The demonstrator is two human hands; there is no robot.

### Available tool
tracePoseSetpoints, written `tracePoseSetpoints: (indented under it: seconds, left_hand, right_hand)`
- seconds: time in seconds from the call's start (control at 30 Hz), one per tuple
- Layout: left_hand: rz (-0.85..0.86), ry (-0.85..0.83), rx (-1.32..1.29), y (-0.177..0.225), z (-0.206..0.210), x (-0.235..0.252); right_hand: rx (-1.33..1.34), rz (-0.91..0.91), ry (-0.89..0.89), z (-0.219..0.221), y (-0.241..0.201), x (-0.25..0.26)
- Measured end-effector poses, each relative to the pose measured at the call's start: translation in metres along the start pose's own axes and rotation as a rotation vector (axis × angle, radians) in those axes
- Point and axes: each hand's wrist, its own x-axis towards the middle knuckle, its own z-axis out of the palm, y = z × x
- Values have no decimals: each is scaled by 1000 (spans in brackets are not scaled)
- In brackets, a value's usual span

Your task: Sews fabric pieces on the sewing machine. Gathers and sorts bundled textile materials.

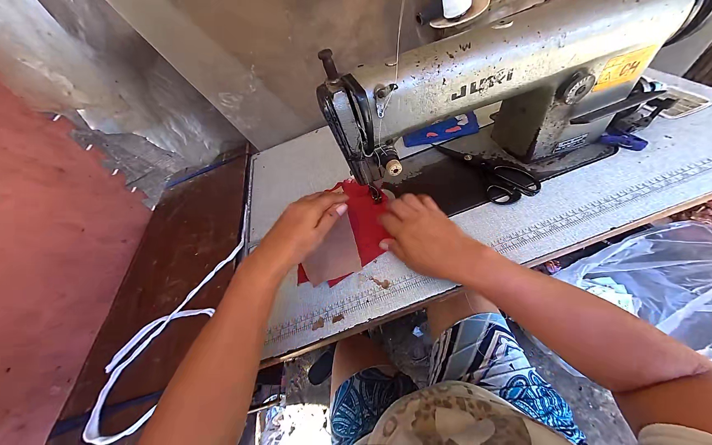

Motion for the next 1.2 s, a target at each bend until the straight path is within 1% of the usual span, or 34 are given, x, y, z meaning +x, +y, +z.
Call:
tracePoseSetpoints:
  seconds: [0.03, 0.07, 0.13, 0.2, 0.33, 0.47, 0.6, 0.8, 1.0, 1.2]
  left_hand:
    - [76, 53, -44, -11, 2, -5]
    - [118, 66, -75, -17, 5, -11]
    - [148, 21, -133, -19, 14, -21]
    - [143, -32, -184, -17, 23, -29]
    - [140, -35, -189, -21, 33, -37]
    - [101, -88, -106, -15, 36, -35]
    - [54, -88, -28, -3, 41, -30]
    - [-39, -69, -44, 8, 41, -19]
    - [-98, -103, 166, 27, 40, -2]
    - [-155, -121, 290, 37, 46, 9]
  right_hand:
    - [53, -59, -18, 5, -12, -4]
    - [102, -110, -74, 8, -23, -8]
    - [152, -168, -223, 13, -40, -12]
    - [134, -166, -316, 16, -48, -12]
    - [79, -123, -362, 12, -49, -11]
    - [53, -71, -364, 7, -42, -11]
    - [3, -41, -352, 4, -31, -11]
    - [-101, -36, -297, 2, -16, -4]
    - [-191, -36, -214, 5, 5, 5]
    - [-271, 17, -200, 6, 26, 19]
